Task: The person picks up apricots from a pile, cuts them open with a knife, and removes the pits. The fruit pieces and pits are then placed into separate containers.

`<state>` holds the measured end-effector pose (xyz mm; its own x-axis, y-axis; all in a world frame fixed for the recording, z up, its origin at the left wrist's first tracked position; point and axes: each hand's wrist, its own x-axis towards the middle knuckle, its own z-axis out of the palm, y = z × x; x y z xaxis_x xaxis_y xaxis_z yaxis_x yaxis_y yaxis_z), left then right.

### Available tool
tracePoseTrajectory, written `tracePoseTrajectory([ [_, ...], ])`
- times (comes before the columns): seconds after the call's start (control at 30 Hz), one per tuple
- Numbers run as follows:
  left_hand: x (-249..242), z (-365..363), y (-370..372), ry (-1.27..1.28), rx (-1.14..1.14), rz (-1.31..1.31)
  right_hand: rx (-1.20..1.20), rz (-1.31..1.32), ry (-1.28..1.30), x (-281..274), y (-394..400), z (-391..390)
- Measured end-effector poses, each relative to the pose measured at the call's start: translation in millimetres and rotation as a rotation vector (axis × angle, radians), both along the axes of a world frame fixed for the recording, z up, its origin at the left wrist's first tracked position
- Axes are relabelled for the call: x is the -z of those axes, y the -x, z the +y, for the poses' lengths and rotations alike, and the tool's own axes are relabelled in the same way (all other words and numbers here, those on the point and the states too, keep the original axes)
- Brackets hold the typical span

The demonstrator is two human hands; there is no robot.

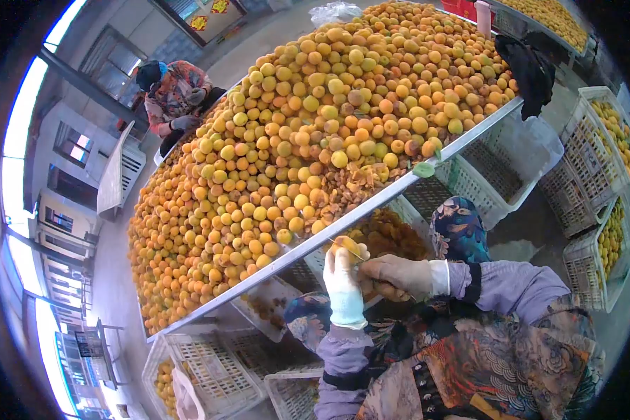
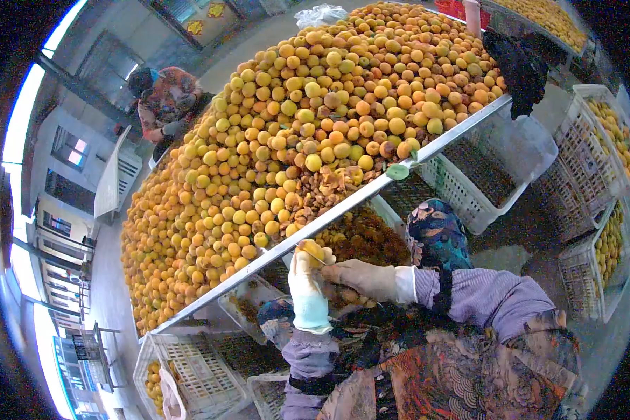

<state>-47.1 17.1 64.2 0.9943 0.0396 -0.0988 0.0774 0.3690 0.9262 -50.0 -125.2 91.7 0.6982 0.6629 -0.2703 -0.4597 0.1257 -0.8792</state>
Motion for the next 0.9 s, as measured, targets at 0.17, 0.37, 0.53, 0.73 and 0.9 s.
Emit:
tracePoseTrajectory([
  [0.17,11.5,3.6,-2.3,0.133,0.079,0.101,-0.075,0.404,-0.235,4.3,0.3,-4.1],
  [0.37,10.7,-3.5,3.9,0.216,0.036,0.065,-0.06,0.178,0.066,0.6,-2.2,-0.3],
  [0.53,7.2,16.2,2.2,-0.389,-0.16,-0.237,0.237,0.031,0.06,-16.4,-9.3,-8.4],
  [0.73,-2.2,1.3,9.7,-0.682,-0.139,-0.532,0.517,-0.181,0.108,18.7,-29.2,11.1],
  [0.9,0.9,3.8,13.2,-1.258,-0.231,-0.762,0.504,-0.089,0.131,17.4,-22.5,27.6],
])
